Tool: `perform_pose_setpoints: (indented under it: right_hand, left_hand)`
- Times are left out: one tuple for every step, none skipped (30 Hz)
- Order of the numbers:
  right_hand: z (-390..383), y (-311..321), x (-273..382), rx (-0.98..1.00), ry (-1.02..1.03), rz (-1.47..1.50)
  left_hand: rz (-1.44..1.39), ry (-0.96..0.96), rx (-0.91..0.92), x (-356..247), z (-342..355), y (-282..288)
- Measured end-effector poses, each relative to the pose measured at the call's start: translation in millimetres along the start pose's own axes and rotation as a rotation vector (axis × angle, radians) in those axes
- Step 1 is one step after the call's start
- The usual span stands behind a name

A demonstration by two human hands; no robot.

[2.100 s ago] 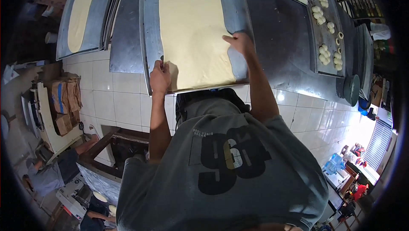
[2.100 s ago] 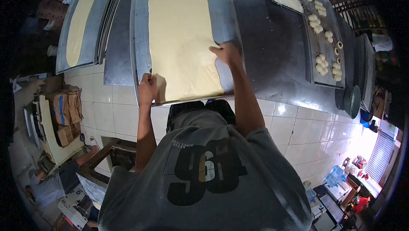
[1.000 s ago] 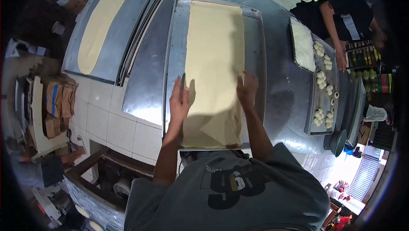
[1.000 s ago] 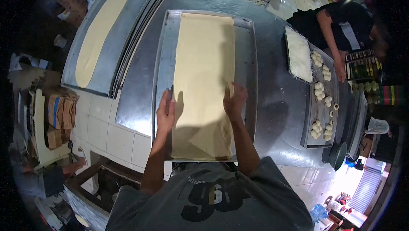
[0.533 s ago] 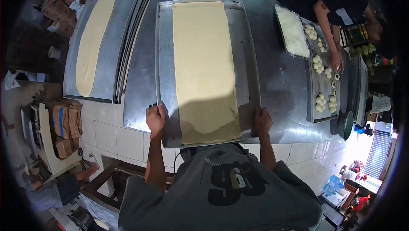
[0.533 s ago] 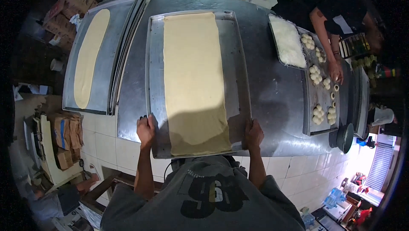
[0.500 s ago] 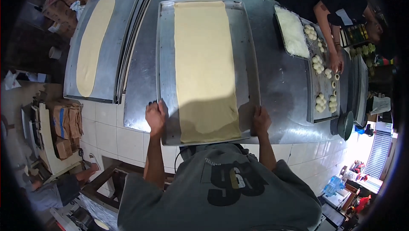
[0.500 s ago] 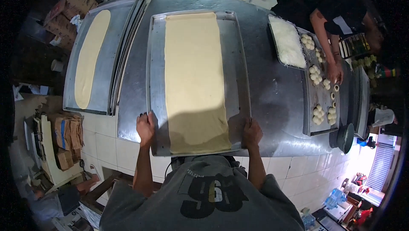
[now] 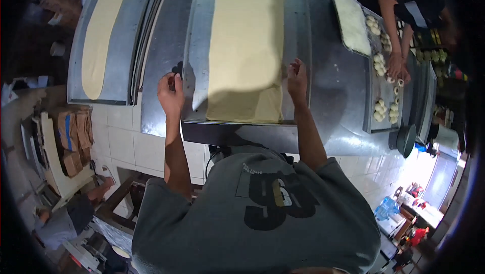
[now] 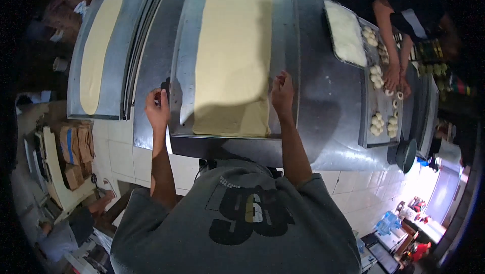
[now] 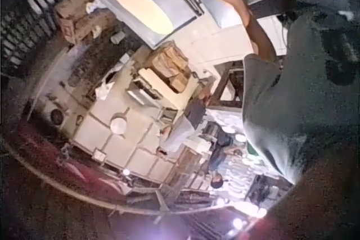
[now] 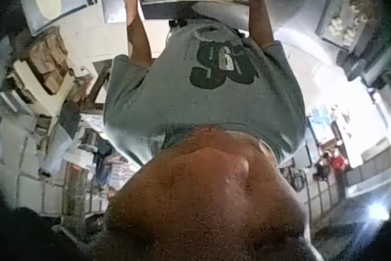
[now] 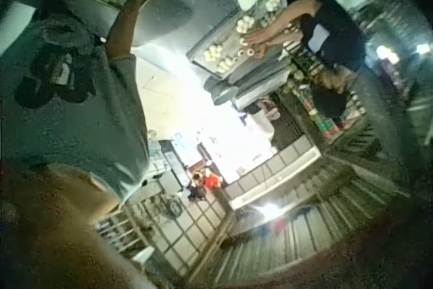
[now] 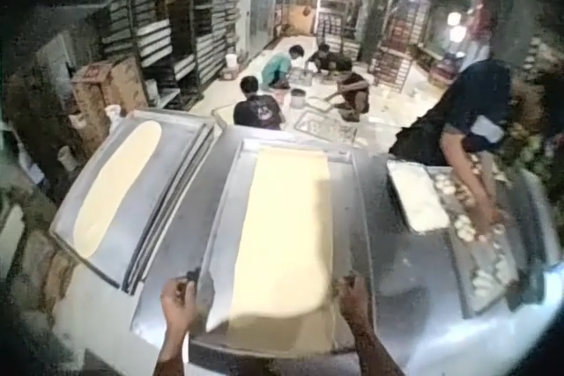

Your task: The person prepares and shapes dough on baking trays by hand.

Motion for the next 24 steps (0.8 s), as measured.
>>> perform_pose_setpoints:
  right_hand:
    - [-3.2, -6.7, -8.3, 0.112, -0.135, 0.078]
    - [-6.7, -22.7, -11.2, 0.246, -0.251, 0.16]
    - [-21.5, -14.9, 3.0, 0.123, -0.007, 0.209]
    - [-26.8, -6.9, -24.1, 0.141, -0.065, 0.149]
    - [-35.3, -4.7, -23.5, 0.068, -0.182, 0.004]
    - [-46.6, 1.3, -52.7, 0.106, -0.311, -0.109]
    - [-58.7, -7.9, -53.4, 0.162, -0.406, 0.033]
    - [-69.5, -14.5, -51.6, 0.216, -0.507, 0.168]
    - [-70.6, -15.6, -51.3, 0.238, -0.484, 0.164]
    - [-67.5, -9.6, -48.8, 0.17, -0.312, 0.033]
    - [-65.1, -4.6, -42.7, 0.091, -0.144, -0.094]
    - [-64.8, -5.3, -38.6, 0.09, -0.129, -0.093]
    - [-70.0, -11.8, -50.0, 0.126, -0.286, 0.164]
    - [-70.2, -23.3, -54.9, 0.169, -0.438, 0.424]
    - [-63.1, -11.9, -45.2, 0.103, -0.408, 0.459]
    - [-57.8, -4.6, -52.9, 0.093, -0.405, 0.453]
    - [-54.2, 17.6, -58.4, 0.028, -0.348, 0.276]
    - [-49.7, 32.3, -58.5, -0.031, -0.29, 0.105]
    - [-47.7, 38.7, -26.5, -0.068, -0.374, 0.119]
    - [-46.9, 42.5, -25.3, -0.09, -0.38, 0.12]
    - [-47.5, 45.2, -27.3, -0.11, -0.372, 0.198]
    - [-49.7, 50.9, -28.2, -0.145, -0.355, 0.281]
    - [-48.0, 51.6, -33.9, -0.174, -0.408, 0.267]
    - [-49.9, 52.3, -36.8, -0.198, -0.42, 0.261]
  left_hand:
    - [-0.042, 0.071, -0.007, 12.2, -7.6, 6.3]
    - [-0.071, 0.148, -0.042, 28.9, -15.4, 22.3]
    - [-0.04, 0.119, -0.098, 45.7, -20.4, 33.8]
    - [-0.054, 0.189, -0.141, 57.4, -19.8, 40.6]
    - [0.022, 0.201, -0.149, 60.2, -11.9, 52.8]
    - [0.082, 0.206, -0.142, 58.7, -0.9, 63.7]
    - [0.19, 0.176, -0.143, 70.2, 4.8, 77.2]
    - [0.207, 0.202, -0.178, 90.8, 11.1, 97.1]
    - [0.267, 0.17, -0.228, 107.4, 22.7, 116.0]
    - [0.323, 0.133, -0.27, 118.0, 32.5, 128.8]
    - [0.457, 0.14, -0.303, 118.5, 44.7, 140.5]
    - [0.594, 0.146, -0.339, 117.2, 56.0, 155.3]
    - [0.642, 0.229, -0.264, 141.6, 66.2, 162.0]
    - [0.693, 0.315, -0.192, 168.8, 71.0, 171.8]
    - [0.693, 0.361, -0.07, 179.7, 79.6, 168.4]
    - [0.717, 0.434, -0.059, 188.0, 79.1, 170.1]
    - [0.735, 0.492, -0.034, 185.7, 80.7, 164.3]
    - [0.827, 0.545, -0.215, 186.1, 67.7, 175.3]
    - [0.918, 0.605, -0.402, 195.2, 42.3, 189.3]
    - [0.919, 0.604, -0.638, 205.3, 14.2, 197.0]
    - [0.729, 0.991, -0.657, 248.4, -15.3, 205.5]
    - [0.554, 0.871, -0.633, 270.7, -25.2, 210.1]
    - [0.317, 0.861, -0.455, 292.7, -19.4, 206.7]
    - [0.316, 0.868, -0.403, 296.7, -13.5, 204.7]
Point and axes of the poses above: each hand's wrist, its own z-axis towards the middle knuckle, its own y-axis out of the back of the hand, x = y × z, the point moved 7 cm from there along z, towards the middle knuckle, and after that the axes turned 14 degrees about x, right-handed, at the moved point
